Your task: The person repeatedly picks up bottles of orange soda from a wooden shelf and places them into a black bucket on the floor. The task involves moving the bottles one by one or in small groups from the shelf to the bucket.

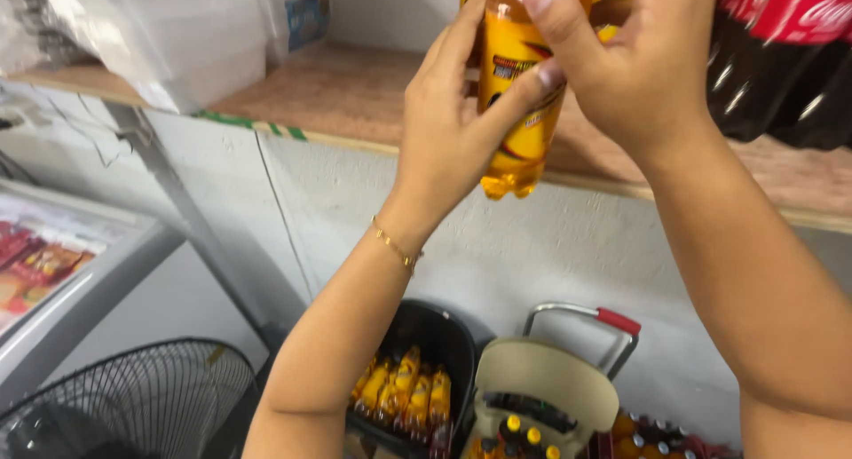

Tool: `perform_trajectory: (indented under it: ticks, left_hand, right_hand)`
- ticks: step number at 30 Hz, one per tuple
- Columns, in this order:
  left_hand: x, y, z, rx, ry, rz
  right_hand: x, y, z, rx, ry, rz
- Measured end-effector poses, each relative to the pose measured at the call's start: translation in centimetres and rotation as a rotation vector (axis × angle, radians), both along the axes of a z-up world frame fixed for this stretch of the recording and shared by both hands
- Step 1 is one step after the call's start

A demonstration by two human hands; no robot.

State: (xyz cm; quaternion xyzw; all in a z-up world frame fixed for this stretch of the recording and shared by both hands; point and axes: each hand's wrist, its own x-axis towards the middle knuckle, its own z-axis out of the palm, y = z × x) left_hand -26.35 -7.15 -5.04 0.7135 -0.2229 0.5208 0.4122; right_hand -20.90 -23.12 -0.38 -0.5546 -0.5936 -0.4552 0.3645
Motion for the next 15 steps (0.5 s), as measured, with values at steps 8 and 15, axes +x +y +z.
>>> perform_trajectory:
  ticks: [8, 15]
  left_hand:
    - [-9.2, -0.6, -8.9, -0.112, 0.198, 0.074]
    - [-11.7, 0.8, -21.7, -0.301, 0.475, 0.067]
  right_hand:
    - [-7.7, 0.7, -8.7, -0.131, 0.431, 0.106]
    - [-8.2, 1.7, -25.3, -0.283, 0.852, 0.29]
